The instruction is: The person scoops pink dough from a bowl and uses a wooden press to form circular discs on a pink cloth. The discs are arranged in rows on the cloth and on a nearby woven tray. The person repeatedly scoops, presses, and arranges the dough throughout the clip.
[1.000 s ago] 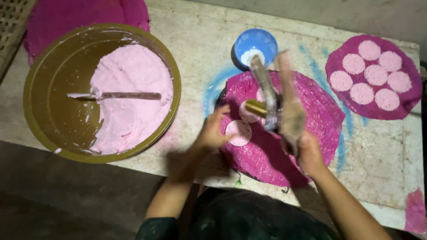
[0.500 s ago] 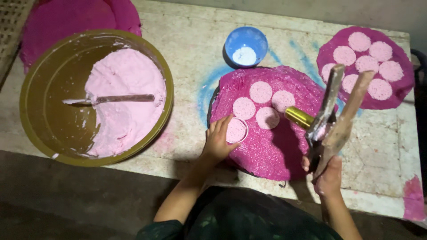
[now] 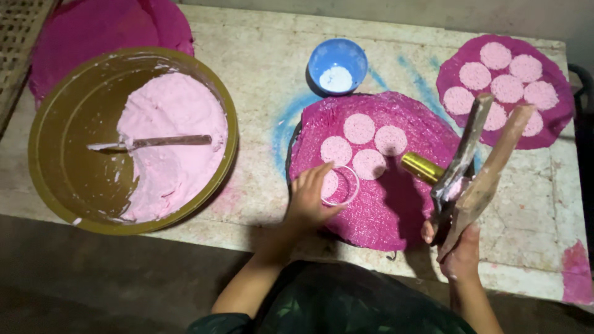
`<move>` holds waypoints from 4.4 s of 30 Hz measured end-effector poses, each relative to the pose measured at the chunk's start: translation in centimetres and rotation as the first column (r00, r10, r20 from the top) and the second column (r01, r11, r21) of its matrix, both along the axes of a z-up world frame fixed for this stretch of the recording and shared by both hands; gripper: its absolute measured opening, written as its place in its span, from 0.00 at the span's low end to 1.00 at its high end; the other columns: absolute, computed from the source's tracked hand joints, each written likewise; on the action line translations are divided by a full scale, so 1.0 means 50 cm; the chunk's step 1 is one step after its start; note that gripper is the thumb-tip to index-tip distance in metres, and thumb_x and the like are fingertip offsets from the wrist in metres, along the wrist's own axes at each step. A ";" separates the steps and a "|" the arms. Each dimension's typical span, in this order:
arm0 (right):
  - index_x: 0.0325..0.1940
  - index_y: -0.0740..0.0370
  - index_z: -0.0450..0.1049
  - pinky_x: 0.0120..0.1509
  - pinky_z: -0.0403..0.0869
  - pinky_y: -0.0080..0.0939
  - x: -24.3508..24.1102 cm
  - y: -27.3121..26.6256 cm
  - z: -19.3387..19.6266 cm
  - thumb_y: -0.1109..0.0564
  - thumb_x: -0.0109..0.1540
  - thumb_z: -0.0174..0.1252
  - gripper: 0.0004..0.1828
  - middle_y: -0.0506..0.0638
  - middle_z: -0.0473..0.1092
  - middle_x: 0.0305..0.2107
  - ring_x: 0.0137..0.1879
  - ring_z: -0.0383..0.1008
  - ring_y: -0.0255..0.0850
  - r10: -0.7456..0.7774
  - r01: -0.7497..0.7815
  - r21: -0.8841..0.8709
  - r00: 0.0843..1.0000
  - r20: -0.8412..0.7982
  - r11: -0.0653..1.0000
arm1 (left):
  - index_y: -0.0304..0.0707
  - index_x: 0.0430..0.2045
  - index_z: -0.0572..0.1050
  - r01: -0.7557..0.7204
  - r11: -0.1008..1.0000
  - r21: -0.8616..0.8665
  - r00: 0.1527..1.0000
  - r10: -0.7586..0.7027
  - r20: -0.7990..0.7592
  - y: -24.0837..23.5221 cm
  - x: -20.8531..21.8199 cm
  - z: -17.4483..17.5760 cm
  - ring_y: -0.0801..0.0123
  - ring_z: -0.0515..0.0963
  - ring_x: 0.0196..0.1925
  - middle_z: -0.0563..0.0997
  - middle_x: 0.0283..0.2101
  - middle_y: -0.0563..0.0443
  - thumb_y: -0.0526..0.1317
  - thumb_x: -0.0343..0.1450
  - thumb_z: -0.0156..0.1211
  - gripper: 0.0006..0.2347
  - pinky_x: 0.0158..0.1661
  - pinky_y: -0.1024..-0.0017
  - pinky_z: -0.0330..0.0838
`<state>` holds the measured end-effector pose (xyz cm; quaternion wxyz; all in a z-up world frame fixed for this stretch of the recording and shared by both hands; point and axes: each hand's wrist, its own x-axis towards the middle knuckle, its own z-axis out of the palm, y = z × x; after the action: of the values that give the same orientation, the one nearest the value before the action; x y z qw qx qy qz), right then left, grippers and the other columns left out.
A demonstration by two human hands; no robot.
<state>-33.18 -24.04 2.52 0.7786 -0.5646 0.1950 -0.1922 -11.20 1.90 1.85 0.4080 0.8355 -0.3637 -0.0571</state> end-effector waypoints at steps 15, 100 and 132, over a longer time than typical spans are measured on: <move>0.53 0.64 0.63 0.42 0.65 0.47 -0.064 -0.016 -0.012 0.22 0.69 0.40 0.41 0.55 0.63 0.31 0.36 0.64 0.45 -0.110 0.110 -0.015 0.994 -0.003 0.994 | 0.27 0.66 0.56 -0.039 0.983 0.179 0.981 0.003 0.194 -0.086 -0.050 -0.076 0.41 0.59 0.69 0.63 0.69 0.29 0.56 0.56 0.74 0.48 0.63 0.42 0.47; 0.39 0.54 0.73 0.32 0.73 0.42 0.270 -0.004 0.559 0.26 0.59 0.53 0.30 0.47 0.69 0.18 0.25 0.73 0.41 0.246 -0.682 -0.694 0.649 -0.720 -0.233 | 0.45 0.49 0.74 0.522 0.815 -0.253 0.723 -0.580 -0.376 -0.070 0.055 0.421 0.66 0.79 0.49 0.80 0.47 0.50 0.44 0.67 0.63 0.16 0.50 0.66 0.73; 0.49 0.44 0.75 0.40 0.68 0.35 0.586 0.316 0.692 0.48 0.69 0.61 0.05 0.41 0.71 0.27 0.35 0.73 0.34 0.852 0.807 -0.360 0.520 0.061 -0.468 | 0.23 0.59 0.70 -0.110 0.811 -0.575 0.291 -0.527 -0.799 0.583 0.047 0.248 0.60 0.73 0.62 0.75 0.60 0.40 0.38 0.74 0.53 0.20 0.60 0.67 0.67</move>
<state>-3.86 -8.21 37.14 -0.2396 -0.6827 -0.5441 -0.4248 -8.85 31.04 14.26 0.7403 0.4355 -0.1693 -0.4832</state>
